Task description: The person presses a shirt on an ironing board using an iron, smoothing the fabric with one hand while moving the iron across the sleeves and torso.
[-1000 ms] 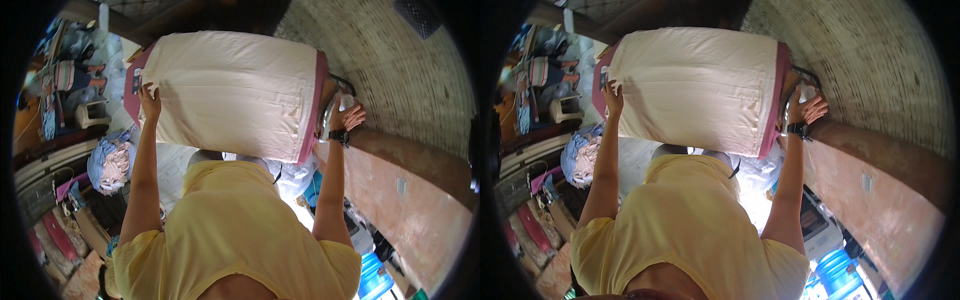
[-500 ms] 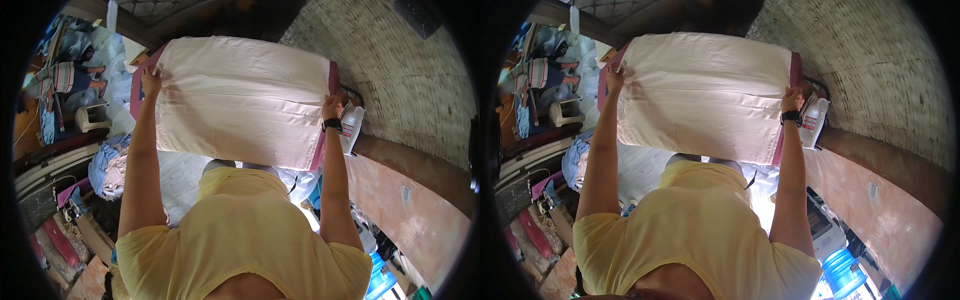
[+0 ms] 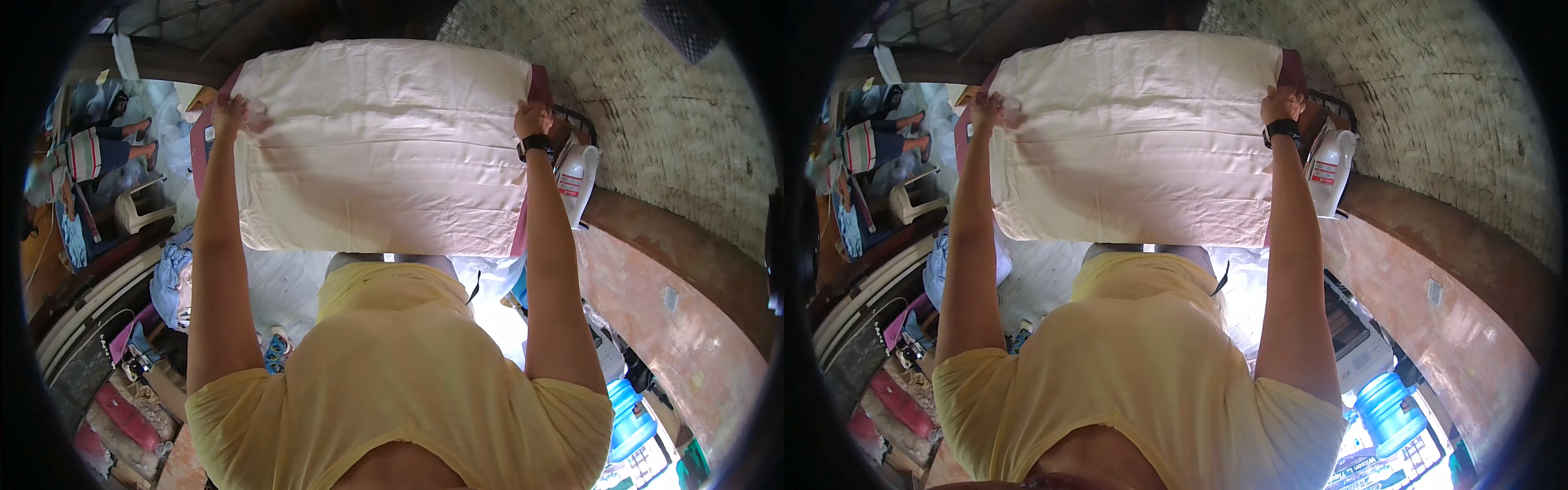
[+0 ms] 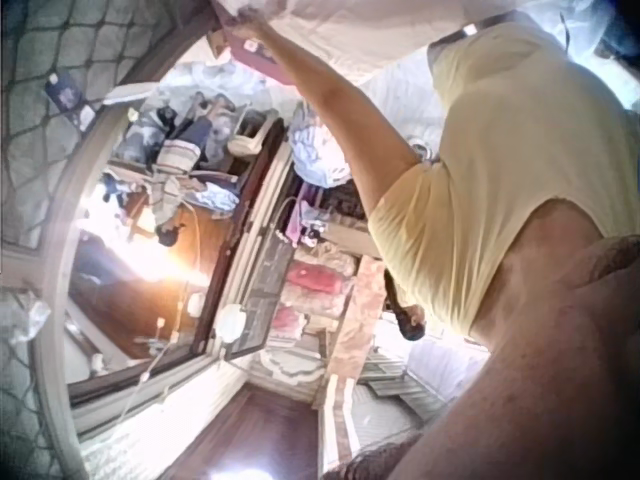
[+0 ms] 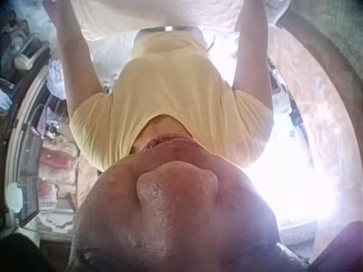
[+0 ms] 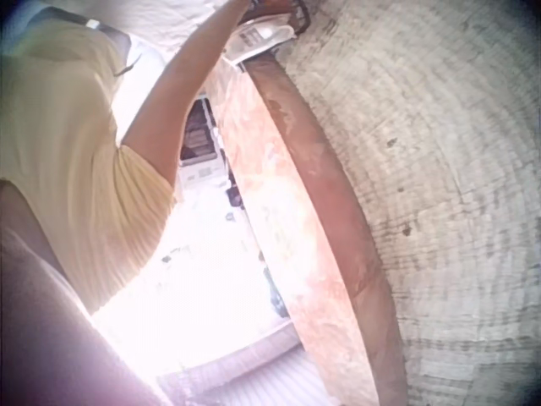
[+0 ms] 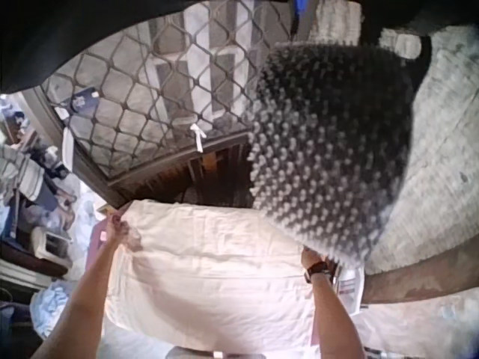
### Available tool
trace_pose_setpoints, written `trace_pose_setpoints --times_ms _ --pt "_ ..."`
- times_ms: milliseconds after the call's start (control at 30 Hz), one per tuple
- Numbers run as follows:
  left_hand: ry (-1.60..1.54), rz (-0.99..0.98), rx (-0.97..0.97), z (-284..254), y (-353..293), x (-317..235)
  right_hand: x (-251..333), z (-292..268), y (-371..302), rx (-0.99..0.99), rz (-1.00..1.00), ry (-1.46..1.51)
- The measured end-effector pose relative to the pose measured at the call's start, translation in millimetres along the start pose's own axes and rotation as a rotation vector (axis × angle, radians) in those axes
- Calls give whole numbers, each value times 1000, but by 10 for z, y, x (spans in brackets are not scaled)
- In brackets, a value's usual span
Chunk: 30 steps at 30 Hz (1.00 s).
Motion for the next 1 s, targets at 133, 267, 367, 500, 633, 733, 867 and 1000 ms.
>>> trace_pose_setpoints --times_ms 133,267,367,500,633,733,867,1000 --pt "-977 -544 -160 -224 -63 -31 134 -95 -71 -200 119 477" --pt "-477 -238 -418 -1051 110 -829 197 -265 257 -292 -38 439" --pt "-186 -17 -570 -1217 446 -1032 228 -393 874 -313 102 482" --pt "-101 134 -518 -921 743 -1062 241 -441 895 -413 -27 442" --pt "-182 223 -252 -650 306 -1045 282 -492 627 -441 -279 275" --pt "-86 227 -354 -894 -522 -905 -4 -471 -473 30 -188 116" --pt "-41 -299 -290 -771 -1901 -144 -433 -592 -2341 128 49 232" --pt "-181 -541 -159 -489 -2746 293 -451 -518 -2979 87 298 541"
Point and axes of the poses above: each hand's wrist, its own y-axis towards the middle knuckle, its own z-axis out of the palm, x = y × z, the point moved 2 cm from there along y, towards the middle knuckle, and after that the axes turned 14 degrees about y, right-handed, at the moved point
